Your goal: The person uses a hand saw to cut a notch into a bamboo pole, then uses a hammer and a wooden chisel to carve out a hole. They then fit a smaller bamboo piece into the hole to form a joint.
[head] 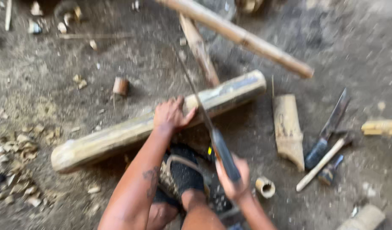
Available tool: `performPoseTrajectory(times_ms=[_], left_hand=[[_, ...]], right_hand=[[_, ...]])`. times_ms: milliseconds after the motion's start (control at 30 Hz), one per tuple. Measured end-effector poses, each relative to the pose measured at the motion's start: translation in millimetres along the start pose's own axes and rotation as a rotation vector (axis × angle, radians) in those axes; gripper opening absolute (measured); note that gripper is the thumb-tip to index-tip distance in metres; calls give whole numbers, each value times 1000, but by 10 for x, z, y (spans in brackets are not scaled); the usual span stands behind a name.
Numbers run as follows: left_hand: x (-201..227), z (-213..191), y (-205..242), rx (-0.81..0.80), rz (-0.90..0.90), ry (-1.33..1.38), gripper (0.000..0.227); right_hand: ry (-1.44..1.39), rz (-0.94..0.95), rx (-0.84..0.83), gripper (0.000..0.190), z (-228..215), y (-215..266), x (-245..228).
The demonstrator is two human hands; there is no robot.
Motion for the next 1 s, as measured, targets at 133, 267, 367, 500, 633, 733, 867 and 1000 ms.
performPoseTrajectory(times_ms=[133,267,367,500,633,733,867,1000], left_hand=[[6,126,122,-133,-30,-7,79],[-41,133,80,-136,-41,-26,76],[-67,230,113,-203,-35,-59,78],[-15,35,47,-15,-1,-20,83],[-24,210,84,-245,-56,-53,87],[-56,86,45,-91,-28,-55,81],[-111,308,69,-271,-86,12,72],[-99,157,-56,-56,-34,21,69]], right_hand=[[153,156,46,32,-489,851,-88],[86,-277,-4,16,64,-264,-249],[-142,-77,-9,16,358,-836,-25],[71,-74,-11,7,-55,102,-144],[68,80,28,35,-401,748,50],[78,112,23,27,-45,27,188],[-91,-186,34,15,314,-737,6],[66,-127,-9,19,-121,166,-208]])
Point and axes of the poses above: each hand's wrist, its own y-axis away from the middle knuckle, its own z-axis out of the palm, x = y × z, the point moved 7 cm from there along -y, towards the middle knuckle, and after that the axes turned 1 degree about y, right-handed, at the moved point
